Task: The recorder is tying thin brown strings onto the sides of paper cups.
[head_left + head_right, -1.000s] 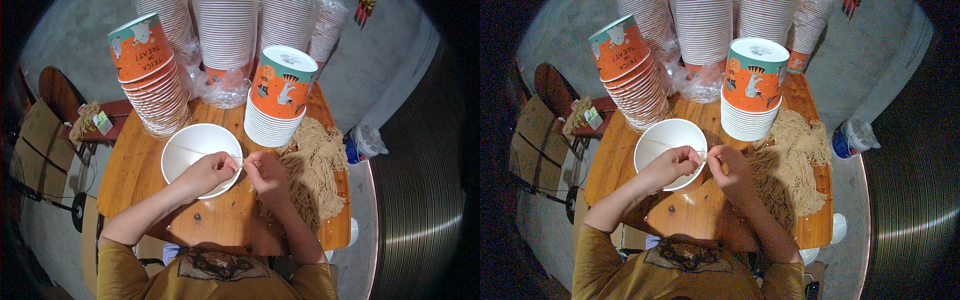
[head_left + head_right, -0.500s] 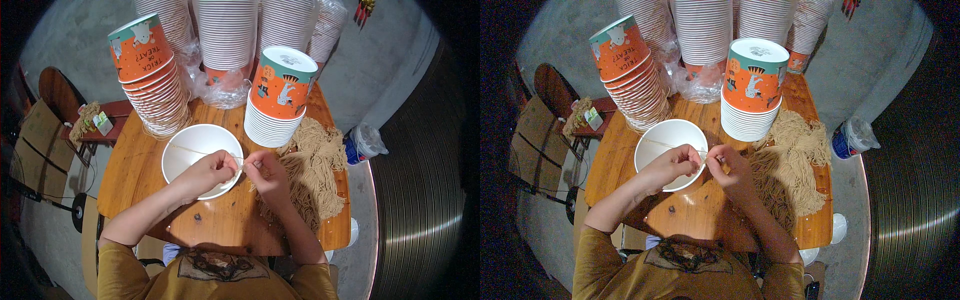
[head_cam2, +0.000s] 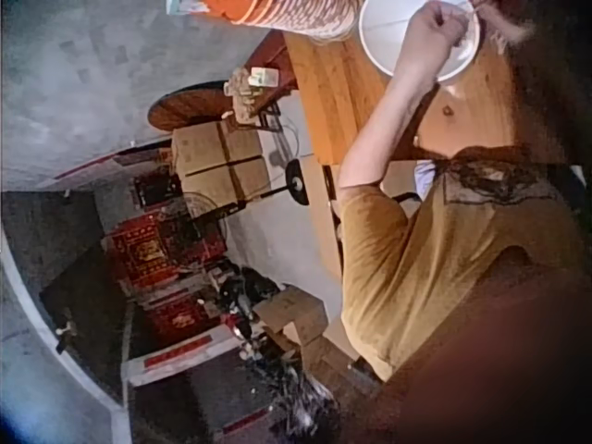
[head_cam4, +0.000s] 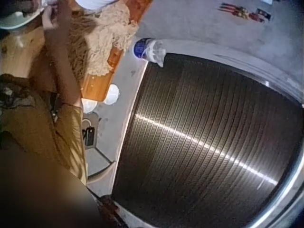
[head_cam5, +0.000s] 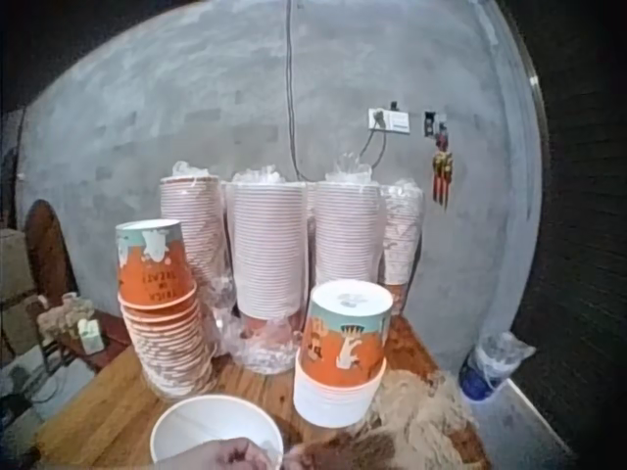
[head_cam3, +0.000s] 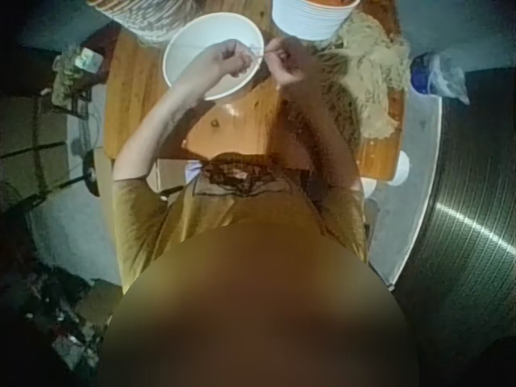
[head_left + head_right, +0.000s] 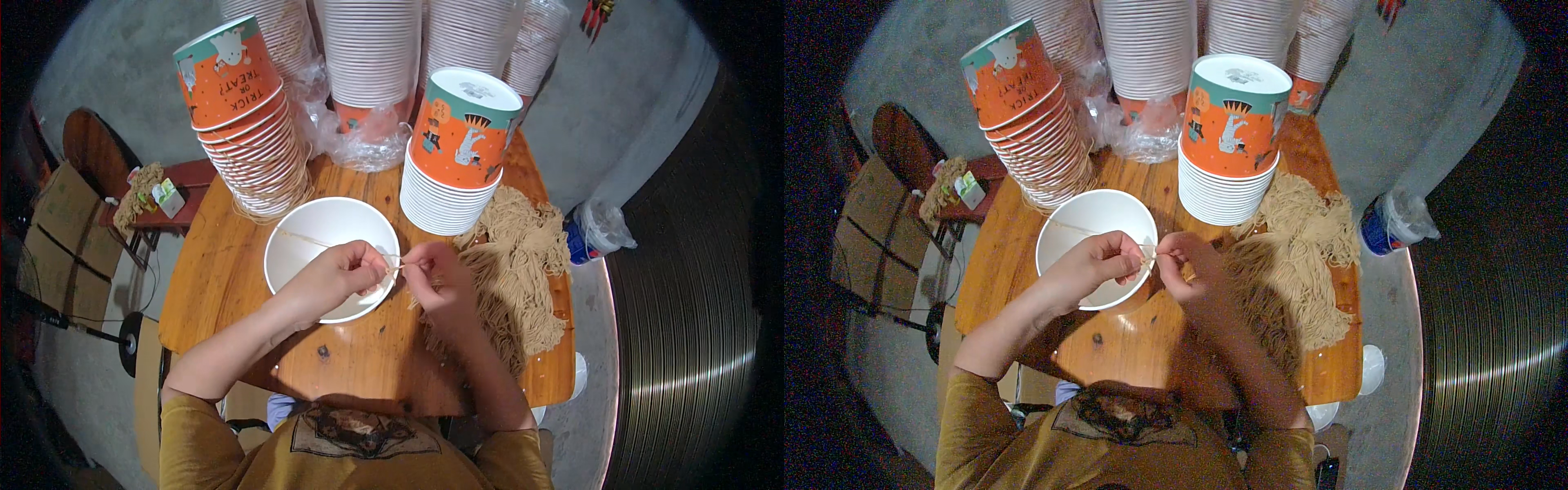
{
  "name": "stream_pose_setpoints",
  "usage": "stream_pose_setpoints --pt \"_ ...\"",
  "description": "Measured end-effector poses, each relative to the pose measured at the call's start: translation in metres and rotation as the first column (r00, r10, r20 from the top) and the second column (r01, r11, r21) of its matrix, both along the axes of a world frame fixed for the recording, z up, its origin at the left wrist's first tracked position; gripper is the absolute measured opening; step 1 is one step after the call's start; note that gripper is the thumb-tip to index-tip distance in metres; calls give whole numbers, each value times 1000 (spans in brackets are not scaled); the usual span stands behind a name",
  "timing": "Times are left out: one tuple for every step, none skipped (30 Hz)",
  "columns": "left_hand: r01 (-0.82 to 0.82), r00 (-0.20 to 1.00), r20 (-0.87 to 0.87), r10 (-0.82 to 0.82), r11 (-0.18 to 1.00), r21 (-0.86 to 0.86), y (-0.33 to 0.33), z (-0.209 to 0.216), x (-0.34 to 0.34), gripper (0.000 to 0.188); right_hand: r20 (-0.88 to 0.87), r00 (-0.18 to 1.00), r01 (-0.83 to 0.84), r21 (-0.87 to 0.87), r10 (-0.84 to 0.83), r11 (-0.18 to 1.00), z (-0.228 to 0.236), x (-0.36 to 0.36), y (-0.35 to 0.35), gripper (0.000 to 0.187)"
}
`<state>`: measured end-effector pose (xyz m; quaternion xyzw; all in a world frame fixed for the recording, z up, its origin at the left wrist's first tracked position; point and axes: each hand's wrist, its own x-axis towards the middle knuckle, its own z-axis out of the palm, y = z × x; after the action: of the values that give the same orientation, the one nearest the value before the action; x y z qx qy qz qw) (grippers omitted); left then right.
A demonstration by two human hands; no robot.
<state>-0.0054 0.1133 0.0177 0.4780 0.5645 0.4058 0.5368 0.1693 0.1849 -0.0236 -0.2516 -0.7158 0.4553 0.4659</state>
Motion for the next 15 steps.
stream_pose_setpoints --pt "3 998 59 -2 1000 -15 0 1 -1 13 1 1000 1 -3 -1 1000 3 3 -1 11" --pt "4 993 117 0 1000 -30 0 1 -1 13 61 998 -1 79 -4 997 11 5 -2 13" --pt "1 993 118 2 999 -33 0 1 -2 13 121 993 -8 160 -11 987 17 6 -2 15" --pt "-4 993 120 9 999 -36 0 1 -2 13 122 993 -10 157 -9 988 19 6 -2 15" --pt "-7 992 122 11 999 -37 0 1 -2 14 150 988 -23 271 -18 962 21 7 -2 16" --pt "-6 992 122 10 999 -38 0 2 -2 14 178 984 -40 381 -31 924 22 7 -2 19" --pt "-15 992 128 21 999 -46 0 4 -1 13 178 984 -39 380 -32 924 22 7 -2 19" --pt "-26 990 134 33 998 -55 0 4 -1 13 203 977 -35 477 -71 878 21 7 -1 21" --pt "-26 990 134 33 998 -56 0 4 -1 13 223 968 -35 569 -112 822 21 6 -1 23" --pt "-30 989 139 38 997 -65 0 4 -1 13 224 968 -36 567 -112 823 21 5 -2 23" --pt "-32 989 145 42 997 -74 0 4 -1 13 228 961 -14 603 -156 798 22 4 -3 24" --pt "-31 988 146 42 997 -76 -1 4 0 13 230 953 7 638 -199 770 23 3 -4 25" --pt "-30 989 144 40 997 -75 -1 4 0 13 231 952 7 637 -199 771 23 3 -5 25" --pt "-27 989 142 38 997 -73 -2 5 1 13 228 948 22 647 -221 762 24 2 -6 25" --pt "-27 989 143 37 997 -74 -3 6 3 13 225 944 36 657 -242 753 24 2 -6 25"
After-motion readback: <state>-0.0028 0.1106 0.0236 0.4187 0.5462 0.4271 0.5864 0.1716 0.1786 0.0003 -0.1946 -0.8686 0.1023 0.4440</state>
